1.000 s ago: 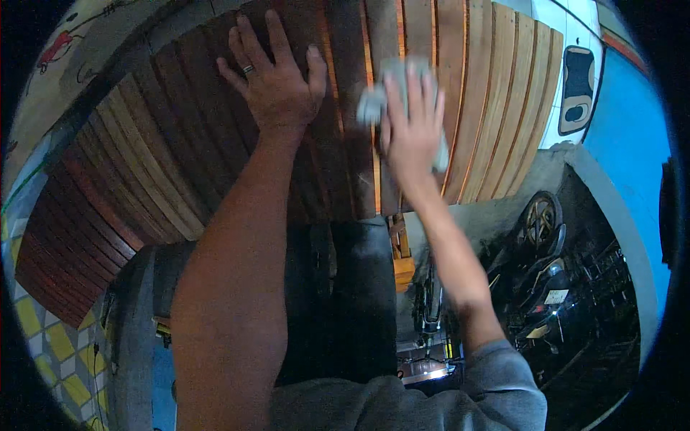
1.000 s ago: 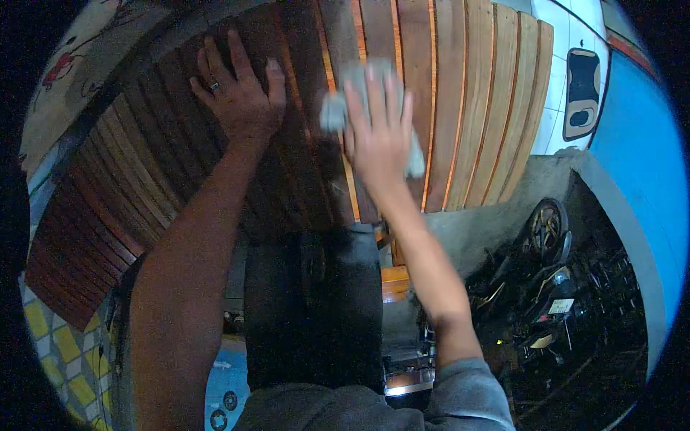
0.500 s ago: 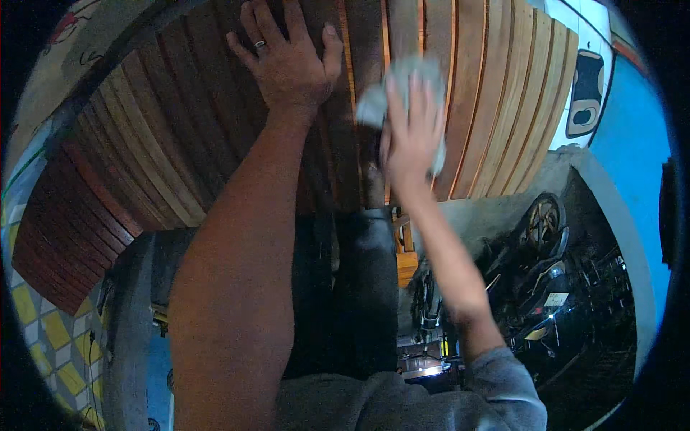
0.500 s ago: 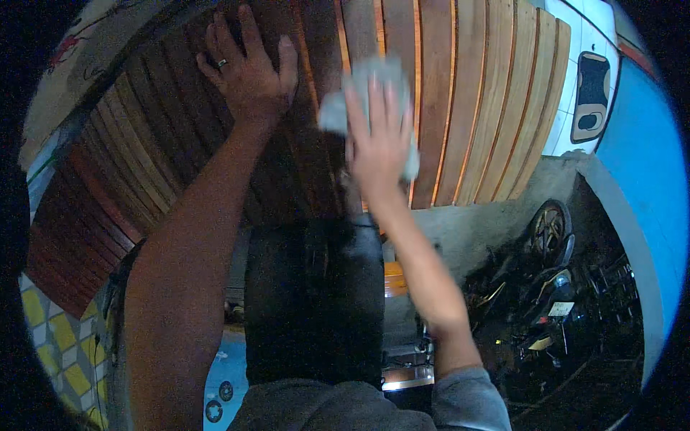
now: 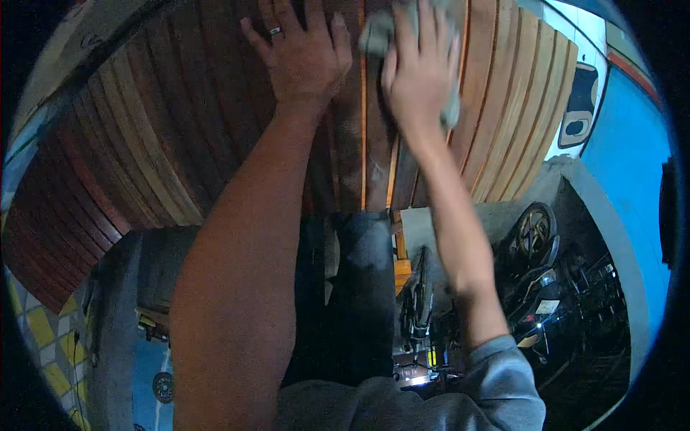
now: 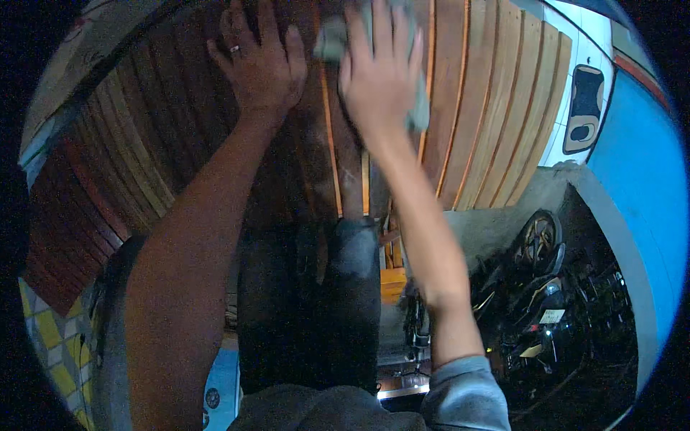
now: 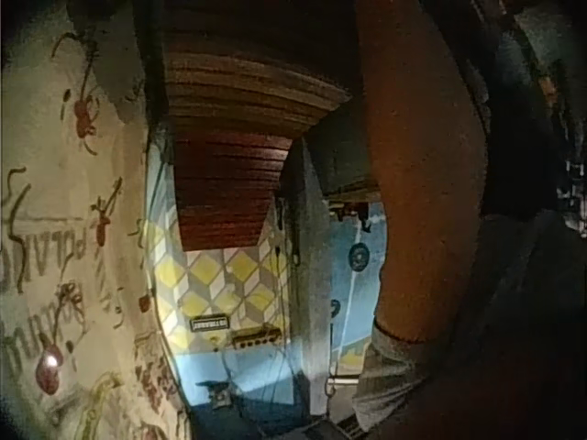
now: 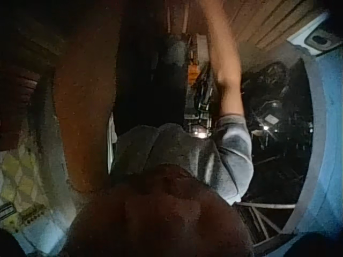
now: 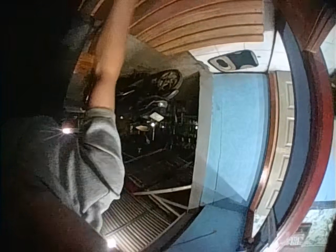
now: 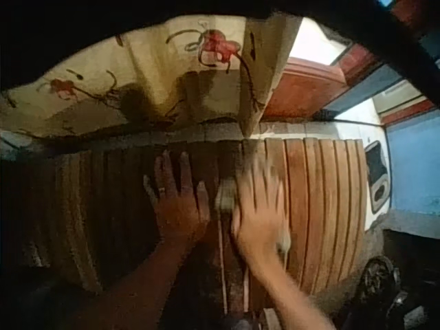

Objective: The person wipes the surface of a wooden slatted bench using a cloth. They systematically rub the cloth along the grain of the wood, covering the entire visible surface of the bench.

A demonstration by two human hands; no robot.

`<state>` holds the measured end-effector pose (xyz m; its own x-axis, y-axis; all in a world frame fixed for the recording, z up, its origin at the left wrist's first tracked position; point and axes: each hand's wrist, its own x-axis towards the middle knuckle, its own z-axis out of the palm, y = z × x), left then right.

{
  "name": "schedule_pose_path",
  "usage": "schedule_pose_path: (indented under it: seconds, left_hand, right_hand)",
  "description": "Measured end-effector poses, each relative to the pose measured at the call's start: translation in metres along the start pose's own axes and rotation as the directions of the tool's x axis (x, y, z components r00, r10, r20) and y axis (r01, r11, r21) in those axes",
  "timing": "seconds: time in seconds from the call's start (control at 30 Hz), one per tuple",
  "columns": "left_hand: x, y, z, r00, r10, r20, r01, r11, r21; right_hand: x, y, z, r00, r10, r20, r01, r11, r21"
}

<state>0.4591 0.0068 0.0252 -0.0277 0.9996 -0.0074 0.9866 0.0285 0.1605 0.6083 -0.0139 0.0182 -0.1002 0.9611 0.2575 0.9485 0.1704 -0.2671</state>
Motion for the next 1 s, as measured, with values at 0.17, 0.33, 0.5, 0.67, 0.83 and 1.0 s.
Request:
schedule_pose_path:
  seconds: [0.17, 0.33, 0.5, 0.67, 0.83, 1.0]
  left_hand:
    - [0.004, 0.008, 0.006, 0.995, 0.045, -0.083, -0.047, 0.999, -0.017]
    - [-0.004, -0.021, 0.002, 0.986, 0.016, -0.167, -0.073, 0.937, -0.341]
    - [-0.013, -0.098, -0.008, 0.900, 0.058, -0.431, -0.250, 0.881, -0.402]
    - [-0.018, -0.194, 0.003, 0.964, -0.080, -0.254, 0.098, 0.993, 0.062]
    - [-0.023, -0.185, 0.001, 0.930, -0.131, -0.343, 0.139, 0.990, -0.003]
    - [-0.016, -0.184, 0.002, 0.935, -0.099, -0.340, 0.099, 0.995, -0.018]
  right_hand:
    - [0.088, 0.007, 0.014, 0.965, -0.054, -0.258, 0.048, 0.998, -0.029]
    - [-0.022, -0.026, 0.002, 0.990, -0.138, 0.019, 0.136, 0.989, 0.060]
    - [-0.203, -0.029, -0.095, 0.686, -0.543, 0.484, 0.378, 0.834, 0.401]
    - [-0.171, 0.003, -0.087, 0.457, -0.798, 0.393, 0.597, 0.603, 0.529]
    - [-0.008, 0.011, -0.027, 0.622, -0.722, 0.303, 0.582, 0.686, 0.438]
    - [0.105, 0.001, 0.006, 0.921, -0.367, 0.130, 0.349, 0.926, 0.143]
